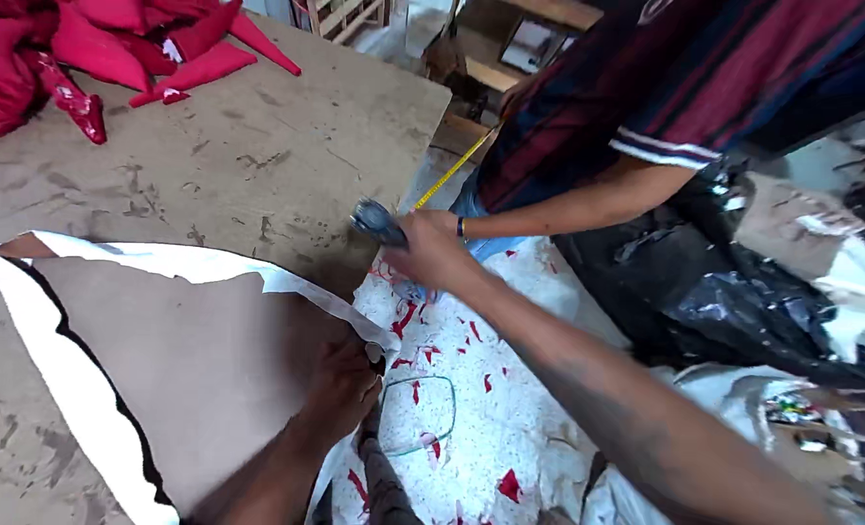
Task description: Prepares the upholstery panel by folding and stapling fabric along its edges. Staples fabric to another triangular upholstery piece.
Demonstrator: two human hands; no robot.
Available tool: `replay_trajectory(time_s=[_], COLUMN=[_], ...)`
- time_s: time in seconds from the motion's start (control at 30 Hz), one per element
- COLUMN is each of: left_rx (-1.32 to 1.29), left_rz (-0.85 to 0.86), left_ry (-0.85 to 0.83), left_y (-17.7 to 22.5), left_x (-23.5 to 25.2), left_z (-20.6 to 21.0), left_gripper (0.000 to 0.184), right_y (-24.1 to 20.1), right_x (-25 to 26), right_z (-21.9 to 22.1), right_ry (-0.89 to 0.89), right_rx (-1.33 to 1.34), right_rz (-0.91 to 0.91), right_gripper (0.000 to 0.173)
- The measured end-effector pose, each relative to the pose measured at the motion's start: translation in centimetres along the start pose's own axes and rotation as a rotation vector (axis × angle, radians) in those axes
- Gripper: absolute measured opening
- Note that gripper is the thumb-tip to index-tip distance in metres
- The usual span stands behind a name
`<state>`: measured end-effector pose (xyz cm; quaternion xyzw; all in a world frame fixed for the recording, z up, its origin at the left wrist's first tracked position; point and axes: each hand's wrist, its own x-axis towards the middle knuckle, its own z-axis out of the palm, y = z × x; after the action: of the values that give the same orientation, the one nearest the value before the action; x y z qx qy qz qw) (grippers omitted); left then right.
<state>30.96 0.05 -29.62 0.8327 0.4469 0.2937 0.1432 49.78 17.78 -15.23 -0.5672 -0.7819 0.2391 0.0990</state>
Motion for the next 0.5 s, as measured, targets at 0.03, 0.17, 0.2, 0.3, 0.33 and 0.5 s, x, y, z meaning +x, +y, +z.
replay_trajectory(time_s=[0.03, 0.17, 0.2, 0.3, 0.33, 0.5], left_rx=[0.012, -0.046, -0.052, -0.007, 0.012, 0.065], left_rz=[-0.034, -0.131, -0.157, -0.18, -0.188, -0.271], left_ry=[-0.038, -0.09, -0.113, -0.077, -0.048, -0.063], left_y=[0.3, 0.3, 0.3, 0.4, 0.4, 0.1], left_x=[0.1, -0.5, -0.6, -0.5, -0.7, -0.7], left_z=[-0.5, -1.2, -1.3, -1.3, -1.2, -0.7], left_gripper=[0.029, 0.036, 0.039, 0.04, 0.04, 0.046], right_y=[-0.3, 1.3, 1.6, 2.1, 2.2, 1.8], right_x=[-5.1, -19.4, -21.7, -24.5, -24.5, -21.3], right_z=[-0.3, 2.6, 3.6, 5.8, 6.3, 6.6], right_ry=[-0.001, 0.082, 0.101, 0.124, 0.117, 0.015], right_rx=[0.055, 0.387, 0.419, 0.367, 0.322, 0.22], right_rz=[0.047, 0.221, 0.231, 0.194, 0.175, 0.113], right_gripper=[0.031, 0.028, 0.026, 0.024, 0.023, 0.02])
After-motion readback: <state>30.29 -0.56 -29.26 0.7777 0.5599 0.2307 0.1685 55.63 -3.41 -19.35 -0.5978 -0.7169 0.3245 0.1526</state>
